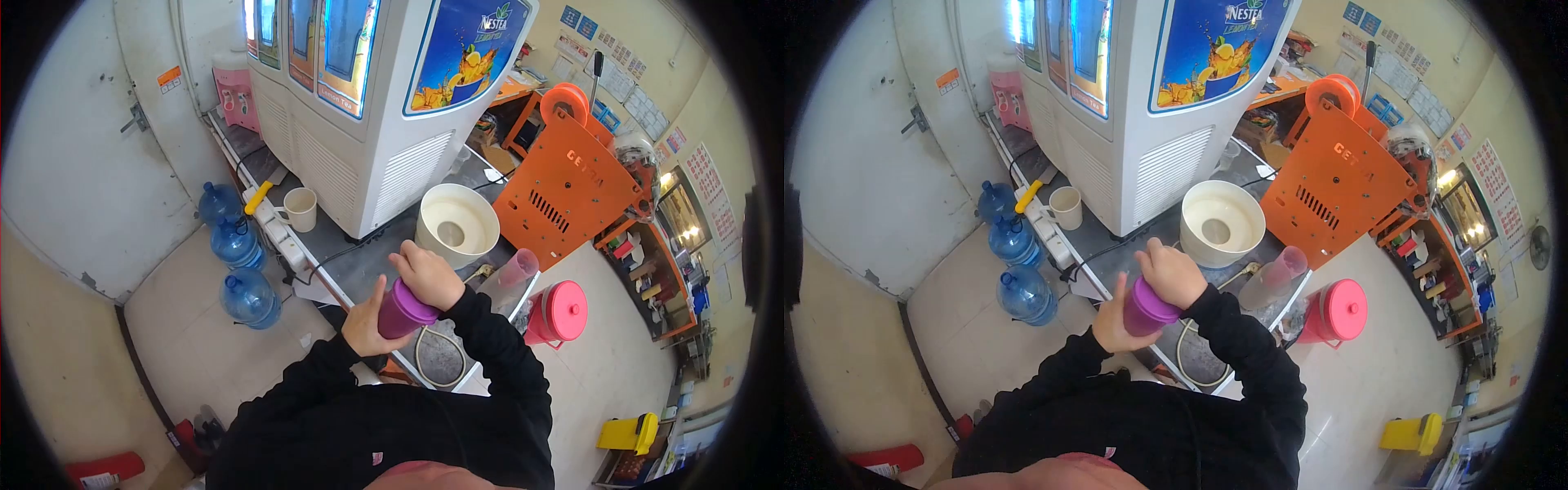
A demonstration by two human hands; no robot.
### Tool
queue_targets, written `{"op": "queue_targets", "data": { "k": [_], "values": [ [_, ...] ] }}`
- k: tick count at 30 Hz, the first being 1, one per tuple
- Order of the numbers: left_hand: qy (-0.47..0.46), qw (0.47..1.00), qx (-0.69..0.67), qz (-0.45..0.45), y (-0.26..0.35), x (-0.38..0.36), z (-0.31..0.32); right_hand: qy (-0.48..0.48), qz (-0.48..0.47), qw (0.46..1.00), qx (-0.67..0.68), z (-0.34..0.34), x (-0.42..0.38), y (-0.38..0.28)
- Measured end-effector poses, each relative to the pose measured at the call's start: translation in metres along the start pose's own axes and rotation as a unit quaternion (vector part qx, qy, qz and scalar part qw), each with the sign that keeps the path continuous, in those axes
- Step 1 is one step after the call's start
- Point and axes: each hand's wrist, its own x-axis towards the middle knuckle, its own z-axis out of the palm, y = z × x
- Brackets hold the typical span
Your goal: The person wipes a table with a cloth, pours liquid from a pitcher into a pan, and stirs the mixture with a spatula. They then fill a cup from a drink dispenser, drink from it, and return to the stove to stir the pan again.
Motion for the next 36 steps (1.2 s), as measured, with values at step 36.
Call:
{"op": "queue_targets", "data": {
  "k": [36],
  "values": [
    [-0.069, 0.890, -0.440, -0.097, 0.028, 0.035, -0.002, 0.313, -0.134, 0.773, 0.535, 0.032, -0.048, -0.007]
  ]
}}
